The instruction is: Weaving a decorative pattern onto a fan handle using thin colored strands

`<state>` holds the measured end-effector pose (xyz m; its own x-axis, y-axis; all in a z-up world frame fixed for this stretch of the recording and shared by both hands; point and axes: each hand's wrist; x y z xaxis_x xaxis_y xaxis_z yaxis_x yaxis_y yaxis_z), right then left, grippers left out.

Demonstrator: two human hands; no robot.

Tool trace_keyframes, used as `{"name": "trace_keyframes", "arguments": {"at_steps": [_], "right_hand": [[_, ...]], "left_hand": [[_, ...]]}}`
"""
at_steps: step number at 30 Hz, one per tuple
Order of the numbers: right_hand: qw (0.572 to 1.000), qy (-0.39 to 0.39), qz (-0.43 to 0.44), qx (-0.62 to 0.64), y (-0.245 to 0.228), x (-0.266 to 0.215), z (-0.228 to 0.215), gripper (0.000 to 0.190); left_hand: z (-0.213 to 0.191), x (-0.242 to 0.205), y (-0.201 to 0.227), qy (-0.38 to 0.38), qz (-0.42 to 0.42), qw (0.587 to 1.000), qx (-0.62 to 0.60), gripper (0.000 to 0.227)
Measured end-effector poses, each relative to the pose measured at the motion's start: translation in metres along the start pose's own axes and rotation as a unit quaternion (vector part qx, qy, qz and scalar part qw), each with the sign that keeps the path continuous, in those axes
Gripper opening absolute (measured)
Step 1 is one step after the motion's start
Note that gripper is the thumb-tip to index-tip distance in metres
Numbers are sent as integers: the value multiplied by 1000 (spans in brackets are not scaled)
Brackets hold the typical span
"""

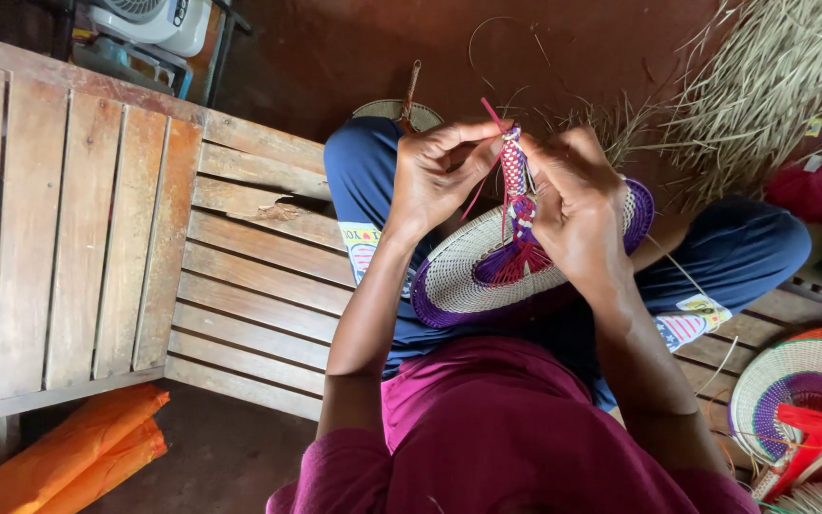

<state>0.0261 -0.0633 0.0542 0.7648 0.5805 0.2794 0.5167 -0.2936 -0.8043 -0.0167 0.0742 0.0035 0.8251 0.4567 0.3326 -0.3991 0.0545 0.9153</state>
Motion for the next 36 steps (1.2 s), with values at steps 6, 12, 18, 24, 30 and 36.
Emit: {"name": "trace_keyframes", "arguments": {"at_steps": [6,12,18,24,30,36], "right_hand": [[999,4,-13,-48,-2,1,-3,33],[997,-1,-15,-76,5,-2,1,29],[993,0,-34,-114,4,-1,1,27],[1000,-10,-7,-16,9,4,-7,31],[1000,0,9,6,5,3,-12,27],[1000,-2,23,0,5,3,-12,27]], "left_hand": [[2,1,0,-13,11,1000,-1,14],[4,0,0,-4,17,1000,16,13],[5,3,8,-10,5,1000,29,15],[8,0,-10,7,0,1000,4,14],[16,1,-12,18,-30,999,-25,15],[18,-1,-8,15,-38,999,-15,18]]}}
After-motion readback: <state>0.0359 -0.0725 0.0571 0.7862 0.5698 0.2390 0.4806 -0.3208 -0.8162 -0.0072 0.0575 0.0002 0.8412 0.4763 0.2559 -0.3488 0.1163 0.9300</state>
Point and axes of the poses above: each hand's wrist, its own x-axis towards the middle knuckle, its own z-axis out of the palm, y = z × x, and after that the axes turned 10 degrees about z, right-handed
